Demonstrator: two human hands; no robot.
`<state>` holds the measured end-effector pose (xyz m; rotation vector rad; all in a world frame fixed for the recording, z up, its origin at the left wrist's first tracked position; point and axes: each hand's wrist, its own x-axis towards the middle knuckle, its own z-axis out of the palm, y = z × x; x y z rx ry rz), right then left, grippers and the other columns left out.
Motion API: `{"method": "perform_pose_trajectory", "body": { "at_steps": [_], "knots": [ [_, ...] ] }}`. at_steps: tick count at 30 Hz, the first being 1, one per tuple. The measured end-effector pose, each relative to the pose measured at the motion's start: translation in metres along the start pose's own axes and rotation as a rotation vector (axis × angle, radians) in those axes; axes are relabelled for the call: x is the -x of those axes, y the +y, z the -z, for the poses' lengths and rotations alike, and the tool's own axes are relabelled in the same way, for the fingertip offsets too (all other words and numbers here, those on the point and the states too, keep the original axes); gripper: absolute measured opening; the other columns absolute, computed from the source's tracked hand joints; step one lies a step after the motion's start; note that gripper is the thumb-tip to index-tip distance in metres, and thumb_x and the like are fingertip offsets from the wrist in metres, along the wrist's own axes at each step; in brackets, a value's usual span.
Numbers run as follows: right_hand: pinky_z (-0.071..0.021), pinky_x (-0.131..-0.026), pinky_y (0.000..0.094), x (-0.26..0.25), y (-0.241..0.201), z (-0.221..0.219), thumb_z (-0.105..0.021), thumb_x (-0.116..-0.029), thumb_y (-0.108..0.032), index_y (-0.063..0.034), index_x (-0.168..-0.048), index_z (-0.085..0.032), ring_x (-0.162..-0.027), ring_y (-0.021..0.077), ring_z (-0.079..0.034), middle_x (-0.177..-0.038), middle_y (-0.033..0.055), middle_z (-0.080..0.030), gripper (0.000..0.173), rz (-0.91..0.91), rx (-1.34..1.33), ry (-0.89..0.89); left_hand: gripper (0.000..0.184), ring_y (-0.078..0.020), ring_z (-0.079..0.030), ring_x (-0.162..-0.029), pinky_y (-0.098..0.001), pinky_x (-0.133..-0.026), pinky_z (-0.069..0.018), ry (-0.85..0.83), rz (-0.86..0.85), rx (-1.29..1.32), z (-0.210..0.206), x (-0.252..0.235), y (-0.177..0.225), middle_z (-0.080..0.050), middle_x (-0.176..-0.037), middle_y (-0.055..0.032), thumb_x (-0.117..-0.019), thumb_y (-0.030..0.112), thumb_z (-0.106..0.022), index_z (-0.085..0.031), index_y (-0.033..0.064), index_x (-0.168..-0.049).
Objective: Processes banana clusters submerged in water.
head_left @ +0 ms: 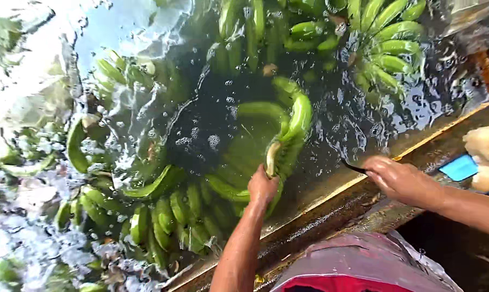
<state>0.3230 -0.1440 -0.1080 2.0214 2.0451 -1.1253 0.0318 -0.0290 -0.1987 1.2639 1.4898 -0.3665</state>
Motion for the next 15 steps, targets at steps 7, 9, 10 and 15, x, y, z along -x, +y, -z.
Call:
{"method": "perform_pose_trajectory", "body": {
  "at_steps": [7, 9, 10, 15],
  "knots": [
    [-0.0442, -0.105, 0.0626, -0.082, -0.035, -0.032, -0.050, -0.1059, -0.006, 0.0027, -0.141, -0.057, -0.122, 0.0500, -0.059, -0.124, 0.0303, -0.065, 0.037, -0.246, -0.057, 0.015, 0.055, -0.0366, -0.060, -0.126, -0.0539, -0.109, -0.0443, 0.120, 0.000, -0.065, -0.030, 0.017, 0.017, -0.065, -0.131, -0.0216, -0.0972, 0.022, -0.065, -0.050, 0.0029, -0.146],
    [-0.0415, -0.110, 0.0609, -0.091, -0.037, -0.033, -0.052, -0.1057, -0.008, 0.0020, -0.144, -0.055, -0.128, 0.0480, -0.056, -0.133, 0.0300, -0.062, 0.040, -0.336, -0.158, -0.001, 0.060, -0.0358, -0.058, -0.129, -0.0516, -0.113, -0.0411, 0.136, -0.016, -0.075, -0.035, 0.018, 0.018, -0.063, -0.135, -0.0220, -0.0966, 0.020, -0.065, -0.046, 0.0018, -0.150],
    [-0.0409, -0.111, 0.0607, -0.095, -0.039, -0.033, -0.054, -0.1055, -0.009, 0.0016, -0.144, -0.055, -0.130, 0.0468, -0.056, -0.137, 0.0294, -0.060, 0.040, -0.383, -0.214, -0.013, 0.062, -0.0360, -0.056, -0.132, -0.0512, -0.114, -0.0397, 0.143, -0.022, -0.085, -0.037, 0.018, 0.017, -0.061, -0.138, -0.0224, -0.0965, 0.020, -0.065, -0.043, 0.0009, -0.152],
    [-0.0529, -0.096, 0.0562, -0.102, -0.032, -0.039, -0.055, -0.1059, -0.013, 0.0016, -0.145, -0.052, -0.107, 0.0406, -0.067, -0.124, 0.0287, -0.064, 0.042, -0.548, -0.466, -0.089, 0.063, -0.0354, -0.056, -0.131, -0.0503, -0.113, -0.0403, 0.170, -0.024, -0.125, -0.048, 0.015, 0.021, -0.060, -0.138, -0.0220, -0.0950, 0.021, -0.067, -0.045, 0.0020, -0.151]
  ]
}}
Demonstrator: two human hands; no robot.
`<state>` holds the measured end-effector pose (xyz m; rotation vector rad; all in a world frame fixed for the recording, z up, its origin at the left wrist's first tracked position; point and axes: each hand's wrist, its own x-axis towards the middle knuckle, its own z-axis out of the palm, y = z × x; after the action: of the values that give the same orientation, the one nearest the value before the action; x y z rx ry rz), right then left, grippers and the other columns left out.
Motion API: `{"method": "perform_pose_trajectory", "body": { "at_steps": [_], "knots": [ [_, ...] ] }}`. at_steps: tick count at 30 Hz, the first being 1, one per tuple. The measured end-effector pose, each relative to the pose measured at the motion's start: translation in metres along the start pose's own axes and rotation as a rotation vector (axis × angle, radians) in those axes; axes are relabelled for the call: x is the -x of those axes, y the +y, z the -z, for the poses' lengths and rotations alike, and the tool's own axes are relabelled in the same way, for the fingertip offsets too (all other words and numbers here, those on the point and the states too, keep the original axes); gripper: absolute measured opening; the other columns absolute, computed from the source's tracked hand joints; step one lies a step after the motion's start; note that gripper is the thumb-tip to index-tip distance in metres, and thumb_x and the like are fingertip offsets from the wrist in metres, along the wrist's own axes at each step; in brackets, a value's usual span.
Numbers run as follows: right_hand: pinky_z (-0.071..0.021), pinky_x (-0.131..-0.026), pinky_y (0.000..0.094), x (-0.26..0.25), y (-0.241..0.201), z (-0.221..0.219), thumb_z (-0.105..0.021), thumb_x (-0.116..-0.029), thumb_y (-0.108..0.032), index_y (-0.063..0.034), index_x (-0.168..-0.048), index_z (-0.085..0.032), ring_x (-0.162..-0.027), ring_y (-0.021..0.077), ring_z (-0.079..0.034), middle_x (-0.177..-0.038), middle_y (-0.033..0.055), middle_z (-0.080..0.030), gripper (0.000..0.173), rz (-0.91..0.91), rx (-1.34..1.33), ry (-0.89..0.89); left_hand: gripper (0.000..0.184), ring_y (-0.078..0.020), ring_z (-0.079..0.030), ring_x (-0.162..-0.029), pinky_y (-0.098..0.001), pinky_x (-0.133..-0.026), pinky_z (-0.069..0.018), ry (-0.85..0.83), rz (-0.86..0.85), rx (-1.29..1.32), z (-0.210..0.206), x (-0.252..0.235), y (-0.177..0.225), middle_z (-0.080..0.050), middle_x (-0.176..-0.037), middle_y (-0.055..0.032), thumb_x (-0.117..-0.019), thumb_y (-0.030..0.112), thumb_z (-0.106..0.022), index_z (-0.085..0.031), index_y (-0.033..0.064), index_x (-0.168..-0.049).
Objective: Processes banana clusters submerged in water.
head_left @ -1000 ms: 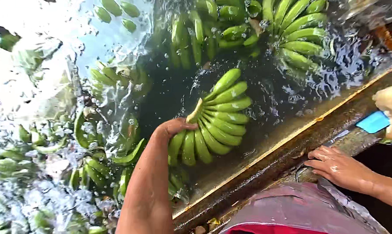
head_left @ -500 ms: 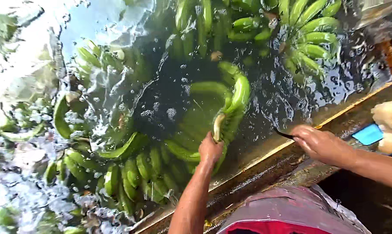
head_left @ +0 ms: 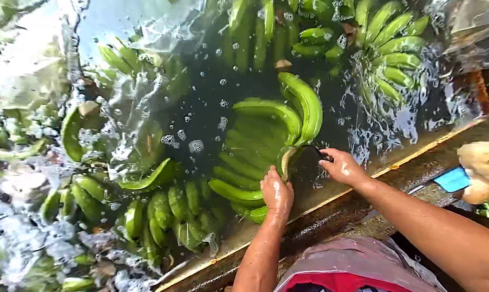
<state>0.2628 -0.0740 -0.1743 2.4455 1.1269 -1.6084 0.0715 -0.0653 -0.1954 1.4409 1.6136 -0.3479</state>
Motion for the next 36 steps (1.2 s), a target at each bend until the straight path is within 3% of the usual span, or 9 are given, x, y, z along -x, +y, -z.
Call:
{"method": "perform_pose_trajectory", "body": {
  "at_steps": [8, 13, 17, 20, 25, 27, 30, 32, 36],
  "knots": [
    [-0.0569, -0.086, 0.0442, -0.008, -0.020, -0.005, -0.053, -0.1073, -0.012, 0.0018, -0.147, -0.048, -0.093, 0.0295, -0.069, -0.118, 0.0249, -0.065, 0.043, -0.076, -0.136, -0.062, 0.058, -0.0357, -0.054, -0.134, -0.0516, -0.116, -0.0368, 0.026, -0.024, -0.031, -0.005, -0.008, -0.001, -0.060, -0.139, -0.0212, -0.0944, 0.018, -0.067, -0.049, 0.0000, -0.146],
    [-0.0516, -0.063, 0.0273, -0.024, -0.032, -0.017, -0.034, -0.1144, -0.026, 0.0003, -0.129, -0.055, -0.066, 0.0109, -0.058, -0.085, 0.0072, -0.060, 0.037, -0.188, -0.311, -0.082, 0.061, -0.0371, -0.048, -0.140, -0.0523, -0.118, -0.0326, 0.028, -0.062, -0.075, -0.006, -0.014, -0.002, -0.057, -0.143, -0.0226, -0.0947, 0.018, -0.067, -0.047, -0.0015, -0.148],
    [-0.0541, -0.087, 0.0504, -0.049, -0.030, -0.019, -0.031, -0.1143, -0.024, 0.0070, -0.126, -0.057, -0.090, 0.0339, -0.068, -0.105, 0.0249, -0.066, 0.042, -0.161, 0.004, -0.046, 0.060, -0.0363, -0.046, -0.142, -0.0527, -0.120, -0.0301, 0.017, -0.066, -0.140, -0.008, -0.019, 0.002, -0.055, -0.146, -0.0219, -0.0952, 0.019, -0.066, -0.046, -0.0010, -0.149],
    [-0.0522, -0.085, 0.0476, -0.048, -0.039, -0.031, -0.027, -0.1146, -0.023, 0.0064, -0.130, -0.053, -0.091, 0.0323, -0.065, -0.106, 0.0240, -0.063, 0.042, -0.188, -0.015, -0.022, 0.062, -0.0369, -0.044, -0.144, -0.0531, -0.120, -0.0290, 0.005, -0.072, -0.156, -0.010, -0.021, 0.005, -0.053, -0.148, -0.0229, -0.0945, 0.017, -0.067, -0.046, -0.0026, -0.149],
    [-0.0454, -0.107, 0.0585, -0.047, -0.050, -0.039, -0.030, -0.1121, -0.017, 0.0081, -0.138, -0.049, -0.129, 0.0434, -0.058, -0.134, 0.0315, -0.059, 0.041, -0.209, 0.138, 0.046, 0.050, -0.0385, -0.050, -0.138, -0.0510, -0.116, -0.0356, -0.034, -0.047, -0.214, -0.013, -0.029, 0.019, -0.056, -0.142, -0.0259, -0.0987, 0.011, -0.058, -0.047, -0.0059, -0.145],
    [-0.0496, -0.097, 0.0544, -0.042, -0.051, -0.037, -0.030, -0.1129, -0.018, 0.0079, -0.135, -0.052, -0.114, 0.0395, -0.063, -0.126, 0.0297, -0.061, 0.041, -0.233, 0.050, -0.020, 0.048, -0.0403, -0.050, -0.138, -0.0527, -0.113, -0.0401, -0.038, -0.031, -0.247, -0.017, -0.036, 0.022, -0.053, -0.146, -0.0271, -0.0985, 0.005, -0.055, -0.046, -0.0060, -0.145],
    [-0.0388, -0.056, 0.0263, -0.007, -0.053, -0.021, -0.028, -0.1146, -0.023, -0.0005, -0.114, -0.055, -0.058, 0.0109, -0.041, -0.076, 0.0027, -0.044, 0.035, -0.183, -0.316, -0.092, 0.059, -0.0424, -0.031, -0.151, -0.0564, -0.120, -0.0306, -0.096, -0.036, -0.185, -0.018, -0.057, 0.020, -0.030, -0.163, -0.0264, -0.1005, 0.009, -0.055, -0.036, -0.0040, -0.155],
    [-0.0341, -0.048, 0.0189, 0.009, -0.043, 0.006, -0.032, -0.1137, -0.022, -0.0055, -0.108, -0.054, -0.050, 0.0031, -0.036, -0.066, -0.0061, -0.039, 0.028, -0.125, -0.600, -0.041, 0.059, -0.0438, -0.035, -0.148, -0.0598, -0.117, -0.0329, -0.126, -0.050, -0.174, -0.012, -0.065, 0.016, -0.033, -0.162, -0.0254, -0.1008, 0.013, -0.057, -0.037, -0.0009, -0.155],
    [-0.0394, -0.046, 0.0195, 0.031, 0.028, 0.087, -0.032, -0.1127, -0.021, -0.0124, -0.102, -0.054, -0.047, 0.0031, -0.041, -0.061, -0.0085, -0.045, 0.026, 0.019, -0.851, 0.256, 0.048, -0.0450, -0.059, -0.124, -0.0647, -0.101, -0.0469, -0.149, -0.170, -0.181, 0.062, -0.073, 0.013, -0.062, -0.131, -0.0272, -0.0975, 0.024, -0.065, -0.055, 0.0003, -0.138]
  ]
}}
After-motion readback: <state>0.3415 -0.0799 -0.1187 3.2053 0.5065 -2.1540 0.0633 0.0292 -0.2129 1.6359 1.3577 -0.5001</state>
